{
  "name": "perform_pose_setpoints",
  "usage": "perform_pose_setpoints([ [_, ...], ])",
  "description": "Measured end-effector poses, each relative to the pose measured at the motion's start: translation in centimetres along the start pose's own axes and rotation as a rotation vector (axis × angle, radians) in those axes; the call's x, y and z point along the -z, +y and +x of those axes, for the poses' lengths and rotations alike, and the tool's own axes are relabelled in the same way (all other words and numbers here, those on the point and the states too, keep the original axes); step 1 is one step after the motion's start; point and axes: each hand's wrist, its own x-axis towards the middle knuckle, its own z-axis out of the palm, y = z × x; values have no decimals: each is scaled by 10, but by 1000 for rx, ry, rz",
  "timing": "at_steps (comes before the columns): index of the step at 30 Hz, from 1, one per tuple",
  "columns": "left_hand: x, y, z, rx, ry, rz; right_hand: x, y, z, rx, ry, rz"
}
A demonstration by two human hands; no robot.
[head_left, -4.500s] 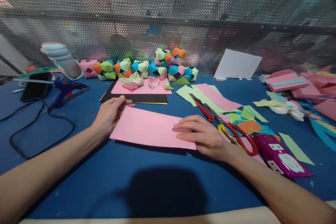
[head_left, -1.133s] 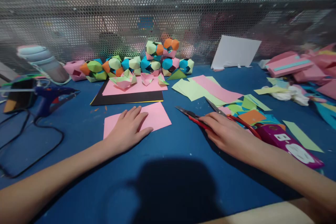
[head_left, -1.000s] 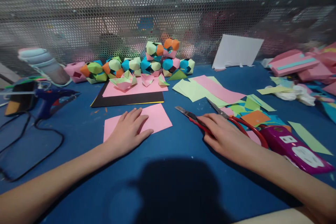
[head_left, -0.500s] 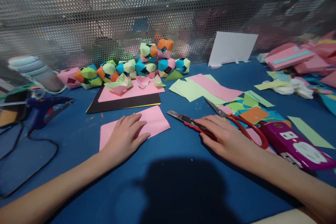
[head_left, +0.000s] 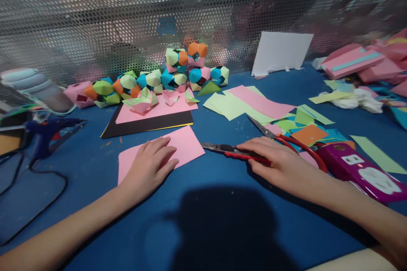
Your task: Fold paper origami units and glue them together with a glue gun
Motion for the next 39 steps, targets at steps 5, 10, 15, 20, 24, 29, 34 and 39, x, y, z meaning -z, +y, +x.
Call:
perform_pose_setpoints([
  [5, 2, 2, 0, 10, -12, -2, 1, 2, 1, -9, -37, 35],
  [10, 4, 5, 0, 15, -80, 31, 1, 9, 1, -25, -31, 67],
  [15, 4, 4, 0, -11, -98, 61, 1, 14, 3, -51, 26, 50],
  [20, 6, 4, 3, -22, -108, 69, 1, 15, 4, -25, -36, 81],
  [24, 10, 3, 5, -47, -151, 96, 4, 16, 6, 11, -61, 68],
  [29, 21, -2, 12, -103, -232, 160, 9, 15, 7, -16, -105, 97],
  [34, 23, -13, 18, -157, -242, 178, 12, 15, 5, -50, -150, 130],
  [39, 16, -19, 19, -170, -207, 202, 12, 13, 5, -26, -126, 120],
])
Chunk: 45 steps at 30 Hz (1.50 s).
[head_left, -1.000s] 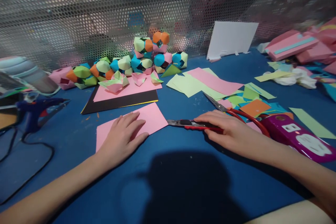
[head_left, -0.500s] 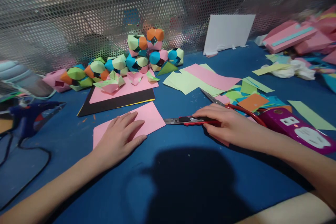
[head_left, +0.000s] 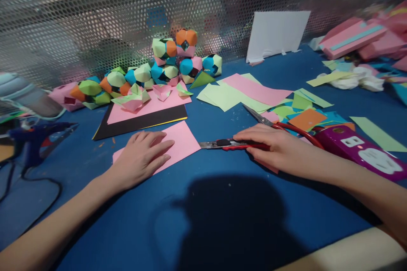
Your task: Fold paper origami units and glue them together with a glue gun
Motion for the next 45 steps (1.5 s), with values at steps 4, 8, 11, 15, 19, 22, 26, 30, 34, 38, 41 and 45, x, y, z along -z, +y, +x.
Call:
perform_pose_setpoints([
  [4, -4, -1, -1, -15, 7, -47, 0, -1, 0, -19, 19, 1],
  [8, -5, -3, -2, -60, -87, -69, -1, 0, -1, 8, 29, 0],
  [11, -7, -4, -2, -62, -142, -61, -1, 1, -2, 48, 20, 1],
  [15, -9, -5, -2, -55, -156, -20, -3, 4, -5, 100, 6, 11],
  [19, -11, -7, -2, -59, -158, 1, -6, 6, -8, 99, 42, -8],
  [22, -11, -7, -3, -58, -152, 7, -8, 7, -11, 109, 35, -17],
  [26, -11, -6, -2, -57, -148, 2, -11, 7, -13, 106, 59, -34],
  [30, -9, -5, -2, -60, -146, -6, -14, 6, -16, 111, 78, -52],
  [34, -9, -6, -2, -68, -135, -12, -15, 6, -17, 98, 84, -60],
  [38, -9, -5, -2, -61, -135, -19, -16, 4, -18, 102, 70, -73],
  [41, -9, -5, -2, -57, -144, -22, -16, 1, -18, 104, 71, -93],
  [45, -10, -5, -3, -47, -146, -30, -17, -6, -18, 119, 59, -112],
])
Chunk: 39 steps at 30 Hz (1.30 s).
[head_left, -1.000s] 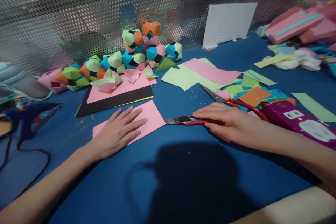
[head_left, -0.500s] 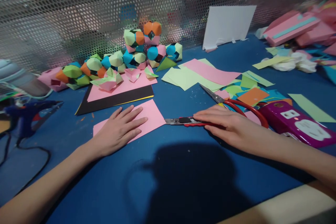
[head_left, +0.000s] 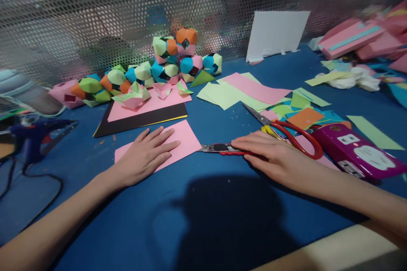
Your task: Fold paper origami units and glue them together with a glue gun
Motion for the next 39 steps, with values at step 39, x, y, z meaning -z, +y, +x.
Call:
perform_pose_setpoints([
  [39, 1, 3, -2, -13, 16, -42, -12, -21, -5, -39, 56, 82],
])
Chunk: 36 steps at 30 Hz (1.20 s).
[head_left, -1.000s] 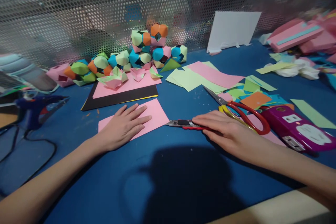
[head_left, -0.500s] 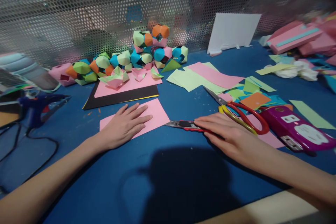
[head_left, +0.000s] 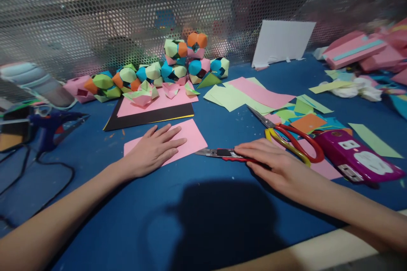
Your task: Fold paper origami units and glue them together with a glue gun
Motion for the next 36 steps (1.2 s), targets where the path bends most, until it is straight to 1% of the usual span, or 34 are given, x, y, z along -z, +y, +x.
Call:
perform_pose_setpoints([
  [6, 0, 1, -1, -12, 13, 5, -3, -3, 0, 6, 12, 7],
  [14, -2, -1, -1, -14, 33, -10, -1, 4, -8, -68, 93, -76],
  [19, -2, 0, -1, -13, 26, -16, -7, -3, -6, -47, 107, -76],
  [26, -5, -2, -1, -16, 41, -9, -14, -16, -1, -23, 84, -46],
  [29, -6, -2, -1, -19, 46, -9, -16, -18, 2, -24, 88, -36],
  [36, -5, -1, -1, -18, 34, -7, -17, -19, 4, -22, 49, -9],
])
